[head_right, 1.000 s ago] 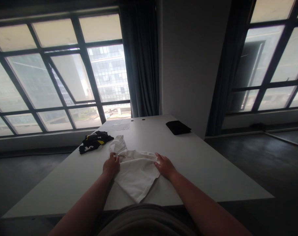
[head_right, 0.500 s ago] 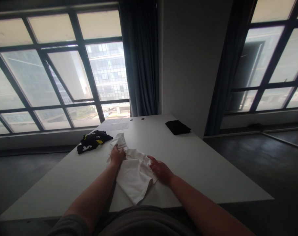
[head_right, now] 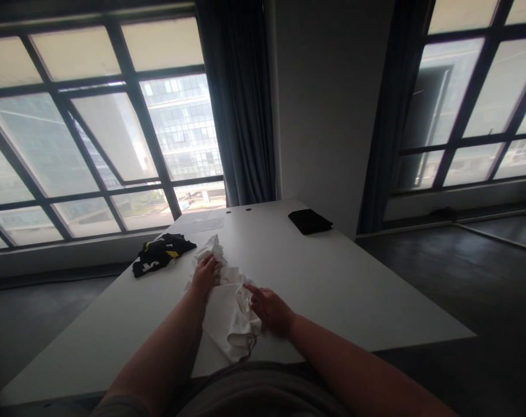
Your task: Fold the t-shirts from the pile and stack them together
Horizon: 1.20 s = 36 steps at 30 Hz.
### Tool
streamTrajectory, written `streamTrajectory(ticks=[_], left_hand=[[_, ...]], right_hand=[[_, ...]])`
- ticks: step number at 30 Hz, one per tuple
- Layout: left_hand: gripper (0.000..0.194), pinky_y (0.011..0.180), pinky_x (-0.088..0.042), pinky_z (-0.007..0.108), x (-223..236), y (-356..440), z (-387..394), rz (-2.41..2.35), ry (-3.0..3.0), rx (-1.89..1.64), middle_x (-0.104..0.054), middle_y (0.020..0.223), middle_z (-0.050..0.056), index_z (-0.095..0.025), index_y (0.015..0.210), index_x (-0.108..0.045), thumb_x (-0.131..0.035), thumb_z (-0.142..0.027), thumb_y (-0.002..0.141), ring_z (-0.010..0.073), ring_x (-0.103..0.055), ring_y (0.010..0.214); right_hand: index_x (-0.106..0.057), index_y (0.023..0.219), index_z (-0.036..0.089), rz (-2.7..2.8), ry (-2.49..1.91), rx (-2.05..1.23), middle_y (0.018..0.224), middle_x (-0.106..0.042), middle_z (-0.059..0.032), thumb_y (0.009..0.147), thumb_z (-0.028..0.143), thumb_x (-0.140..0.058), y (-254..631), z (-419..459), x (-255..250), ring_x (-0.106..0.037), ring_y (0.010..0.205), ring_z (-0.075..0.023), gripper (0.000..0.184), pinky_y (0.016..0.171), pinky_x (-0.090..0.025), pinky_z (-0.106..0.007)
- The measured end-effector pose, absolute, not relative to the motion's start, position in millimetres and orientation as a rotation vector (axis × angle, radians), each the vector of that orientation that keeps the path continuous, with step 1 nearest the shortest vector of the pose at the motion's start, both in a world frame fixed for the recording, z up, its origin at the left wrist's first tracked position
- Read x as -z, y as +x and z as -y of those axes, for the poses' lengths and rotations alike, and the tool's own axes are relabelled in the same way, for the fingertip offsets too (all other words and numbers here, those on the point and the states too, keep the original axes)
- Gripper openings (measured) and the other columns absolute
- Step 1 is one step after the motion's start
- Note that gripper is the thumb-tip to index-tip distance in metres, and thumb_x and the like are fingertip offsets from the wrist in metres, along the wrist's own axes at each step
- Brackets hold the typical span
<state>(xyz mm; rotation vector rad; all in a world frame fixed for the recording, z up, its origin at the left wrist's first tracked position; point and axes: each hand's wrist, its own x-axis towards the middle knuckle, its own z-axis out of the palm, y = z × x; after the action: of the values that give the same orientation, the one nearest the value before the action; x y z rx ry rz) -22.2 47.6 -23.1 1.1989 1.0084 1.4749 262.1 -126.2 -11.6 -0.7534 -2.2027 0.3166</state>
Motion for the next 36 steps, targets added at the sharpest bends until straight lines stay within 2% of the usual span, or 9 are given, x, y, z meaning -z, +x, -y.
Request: streamTrajectory(ticks=[3,7,14,17,20,22,30,33,36], left_hand=[[0.04,0.062,-0.048,0.022,14,-12,-36,-0.903,1.14,-1.415,-0.063,0.076,-0.001,-0.02,0.1,-0.06,-0.078,-0.05,0.081,0.0127,-0.062,0.068],[0.04,0.06,-0.048,0.022,0,7,-19,-0.734,1.141,-1.264,-0.066,0.082,0.0,-0.02,0.106,-0.063,-0.082,-0.041,0.078,0.0138,-0.063,0.069],[0.032,0.069,-0.054,0.031,-4,44,8,-0.545,1.18,-0.982,-0.068,0.083,0.006,-0.017,0.099,-0.068,-0.085,-0.032,0.077,0.0219,-0.069,0.079],[0.031,0.069,-0.054,0.031,-10,46,17,-0.484,1.159,-0.954,-0.067,0.084,0.005,-0.017,0.096,-0.065,-0.085,-0.03,0.076,0.0208,-0.068,0.077],[0.033,0.067,-0.054,0.028,-17,37,23,-0.434,1.119,-1.013,-0.065,0.086,0.002,-0.021,0.096,-0.06,-0.085,-0.029,0.076,0.0172,-0.066,0.075],[0.036,0.068,-0.055,0.027,-16,27,25,-0.455,1.093,-1.093,-0.066,0.091,0.0,-0.024,0.102,-0.057,-0.083,-0.032,0.078,0.0159,-0.067,0.077],[0.057,0.087,-0.059,0.034,16,1,21,-0.666,1.025,-1.25,-0.073,0.109,0.004,-0.027,0.135,-0.056,-0.079,-0.036,0.083,0.02,-0.072,0.095],[0.045,0.089,-0.06,0.035,24,0,16,-0.69,0.992,-1.273,-0.075,0.102,0.007,-0.019,0.12,-0.066,-0.082,-0.039,0.082,0.0214,-0.073,0.094],[0.036,0.086,-0.059,0.032,28,-3,12,-0.694,0.961,-1.341,-0.075,0.095,0.004,-0.02,0.107,-0.067,-0.082,-0.042,0.083,0.0183,-0.072,0.089]], right_hand=[[-0.046,0.152,0.025,2.106,-0.839,-0.215,0.118,-0.066,-0.0131,0.108,0.049,-0.034,268,126,8,-0.062,0.108,-0.0271,0.051,0.102,-0.051,-0.048],[-0.044,0.153,0.025,2.008,-0.938,-0.03,0.14,-0.056,-0.0162,0.105,0.039,-0.041,273,124,8,-0.05,0.135,-0.031,0.05,0.116,-0.044,-0.055],[-0.002,0.168,0.022,1.872,-1.126,0.128,0.174,-0.012,-0.0126,0.096,0.021,-0.047,285,106,22,-0.01,0.161,-0.0301,0.085,0.127,-0.026,-0.057],[-0.023,0.165,0.018,1.873,-1.252,0.099,0.17,-0.028,-0.0147,0.092,0.021,-0.053,292,95,31,-0.014,0.16,-0.0334,0.079,0.126,-0.024,-0.06],[-0.055,0.143,0.02,1.886,-1.415,0.021,0.147,-0.059,-0.0136,0.092,0.022,-0.054,299,87,36,-0.045,0.144,-0.0333,0.051,0.124,-0.025,-0.061],[-0.066,0.126,0.021,1.908,-1.497,-0.015,0.132,-0.069,-0.0128,0.093,0.021,-0.053,303,83,37,-0.058,0.131,-0.0309,0.036,0.123,-0.025,-0.059],[-0.073,0.125,0.022,2.092,-1.521,-0.197,0.137,-0.069,-0.0121,0.089,0.026,-0.062,327,70,25,-0.052,0.139,-0.0346,0.038,0.123,-0.026,-0.058],[-0.071,0.129,0.021,2.165,-1.392,-0.296,0.14,-0.067,-0.0113,0.088,0.028,-0.064,337,69,22,-0.053,0.14,-0.0312,0.042,0.123,-0.028,-0.052],[-0.069,0.13,0.023,2.21,-1.262,-0.382,0.142,-0.066,-0.0088,0.089,0.026,-0.061,343,73,20,-0.056,0.137,-0.0275,0.043,0.123,-0.03,-0.048]])
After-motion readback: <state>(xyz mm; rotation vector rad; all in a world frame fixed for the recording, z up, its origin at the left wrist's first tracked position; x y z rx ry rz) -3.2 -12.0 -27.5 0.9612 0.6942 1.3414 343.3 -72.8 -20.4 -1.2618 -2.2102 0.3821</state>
